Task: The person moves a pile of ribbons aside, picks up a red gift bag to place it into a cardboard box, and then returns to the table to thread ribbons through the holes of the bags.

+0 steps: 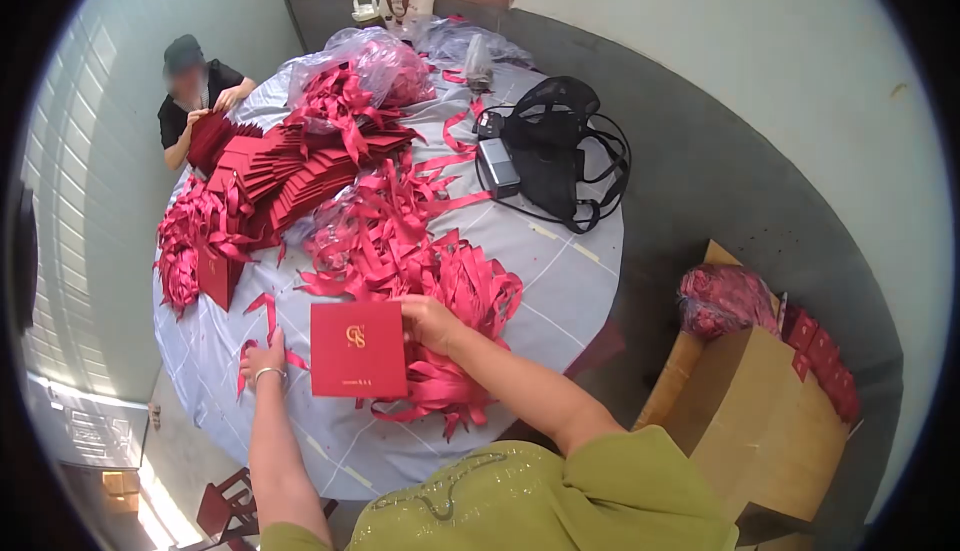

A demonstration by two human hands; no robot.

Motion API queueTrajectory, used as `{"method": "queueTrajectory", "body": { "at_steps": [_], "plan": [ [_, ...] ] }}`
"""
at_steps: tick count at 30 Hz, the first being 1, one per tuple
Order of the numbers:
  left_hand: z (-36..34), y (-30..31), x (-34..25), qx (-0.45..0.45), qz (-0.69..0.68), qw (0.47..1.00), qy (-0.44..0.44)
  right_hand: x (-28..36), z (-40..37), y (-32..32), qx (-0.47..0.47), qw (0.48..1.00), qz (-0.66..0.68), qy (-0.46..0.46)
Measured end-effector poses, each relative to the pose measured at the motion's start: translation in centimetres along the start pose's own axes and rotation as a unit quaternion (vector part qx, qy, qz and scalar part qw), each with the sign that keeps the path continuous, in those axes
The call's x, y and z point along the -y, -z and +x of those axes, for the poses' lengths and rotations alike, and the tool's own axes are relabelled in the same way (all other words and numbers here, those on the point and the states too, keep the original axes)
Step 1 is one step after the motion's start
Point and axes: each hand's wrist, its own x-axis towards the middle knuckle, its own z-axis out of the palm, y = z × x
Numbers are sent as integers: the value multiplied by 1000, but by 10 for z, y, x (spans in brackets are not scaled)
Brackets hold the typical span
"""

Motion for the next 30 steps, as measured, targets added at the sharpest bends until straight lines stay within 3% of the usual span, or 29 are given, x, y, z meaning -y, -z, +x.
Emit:
{"method": "queueTrajectory", "body": {
  "at_steps": [2,4,5,7,11,13,14,16,19,21,22,23,24,25,27,29,30],
  "plan": [
    [1,-2,7,-26,24,999,-8,5,-3,7,36,998,25,-41],
    [24,-5,29,9,-1,997,-72,7,-7,10,37,998,35,-48],
    [37,-18,40,-50,17,993,-102,8,-8,13,39,997,41,-56],
    [43,-14,57,-77,25,979,-189,6,-6,21,36,997,53,-46],
    [55,4,81,-99,112,964,-221,-2,-1,21,76,992,83,-53],
    [71,11,95,-142,-11,959,-246,2,-3,24,86,993,68,-48],
    [89,7,101,-194,-105,930,-292,7,-3,26,85,993,67,-41],
    [60,44,74,-117,-206,930,-279,7,-6,24,115,982,141,-52],
    [-15,88,5,-22,-392,833,-390,10,-9,28,177,955,236,-14],
    [-96,118,-45,52,-361,820,-441,37,-35,17,192,936,292,47],
    [-111,105,-57,114,-382,794,-459,48,-46,19,184,937,288,73],
    [-166,131,-77,87,-281,782,-549,58,-54,24,177,937,283,102],
    [-158,92,-82,95,-280,716,-632,69,-58,34,187,933,270,145],
    [-174,104,-90,196,-29,769,-607,81,-64,47,147,937,273,158],
    [-234,101,-109,143,-44,710,-688,113,-72,79,48,939,279,194],
    [-248,54,-117,54,12,721,-691,130,-67,136,-108,920,271,262],
    [-253,34,-121,82,9,729,-680,127,-55,178,-197,896,250,311]
  ]
}}
